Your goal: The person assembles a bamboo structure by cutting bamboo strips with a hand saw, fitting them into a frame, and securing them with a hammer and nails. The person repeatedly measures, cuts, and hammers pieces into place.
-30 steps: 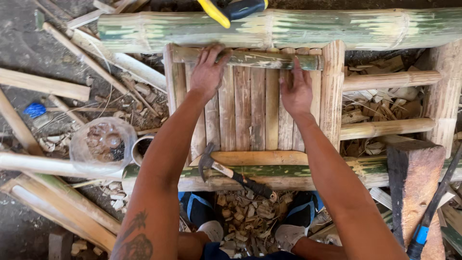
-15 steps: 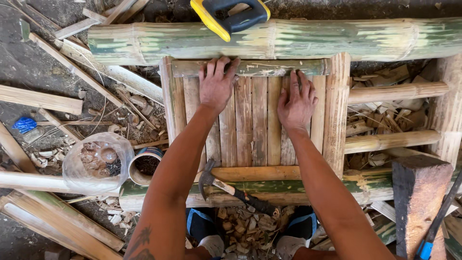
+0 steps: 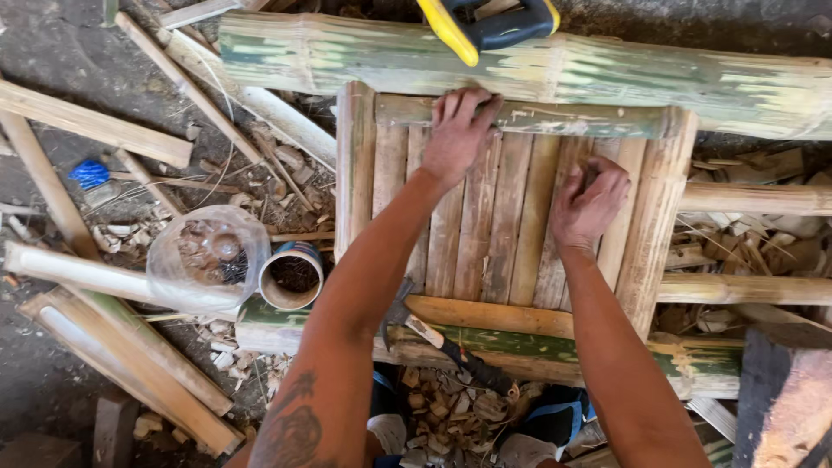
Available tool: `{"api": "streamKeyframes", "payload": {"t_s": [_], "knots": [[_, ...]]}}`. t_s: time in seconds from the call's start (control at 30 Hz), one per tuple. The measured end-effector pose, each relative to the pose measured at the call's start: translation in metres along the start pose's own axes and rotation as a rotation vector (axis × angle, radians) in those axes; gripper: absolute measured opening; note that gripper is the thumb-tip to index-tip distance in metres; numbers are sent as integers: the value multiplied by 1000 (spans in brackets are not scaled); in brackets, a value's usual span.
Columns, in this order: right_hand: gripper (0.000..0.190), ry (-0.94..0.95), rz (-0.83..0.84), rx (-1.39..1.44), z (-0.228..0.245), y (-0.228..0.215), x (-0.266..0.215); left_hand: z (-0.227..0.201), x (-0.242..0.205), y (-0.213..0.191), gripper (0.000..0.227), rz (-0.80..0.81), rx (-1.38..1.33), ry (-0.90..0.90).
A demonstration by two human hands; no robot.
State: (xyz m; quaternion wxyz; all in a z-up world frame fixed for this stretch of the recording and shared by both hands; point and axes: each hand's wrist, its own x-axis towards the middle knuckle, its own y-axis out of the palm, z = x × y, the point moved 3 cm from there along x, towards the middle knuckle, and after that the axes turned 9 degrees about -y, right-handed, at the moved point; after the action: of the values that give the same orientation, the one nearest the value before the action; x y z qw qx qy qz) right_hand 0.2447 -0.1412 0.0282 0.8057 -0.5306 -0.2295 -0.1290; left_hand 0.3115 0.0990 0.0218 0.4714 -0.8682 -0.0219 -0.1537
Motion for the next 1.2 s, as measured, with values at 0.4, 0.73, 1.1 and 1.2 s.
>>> {"api": "streamKeyframes", "payload": {"t_s": [0.4, 0.73, 1.1, 1.2], "knots": [[27, -37, 188, -35, 0, -17, 22, 16, 5, -15, 50, 113, -172, 88], [19, 5, 456, 148, -100, -258, -3, -54, 11, -12, 53, 414, 421, 241], [72, 888, 428, -365, -187, -427, -289, -418, -68, 25, 57, 605, -1144, -92], [63, 787, 205, -424, -202, -423, -322, -478, -96, 39, 84, 595, -1207, -101]]}}
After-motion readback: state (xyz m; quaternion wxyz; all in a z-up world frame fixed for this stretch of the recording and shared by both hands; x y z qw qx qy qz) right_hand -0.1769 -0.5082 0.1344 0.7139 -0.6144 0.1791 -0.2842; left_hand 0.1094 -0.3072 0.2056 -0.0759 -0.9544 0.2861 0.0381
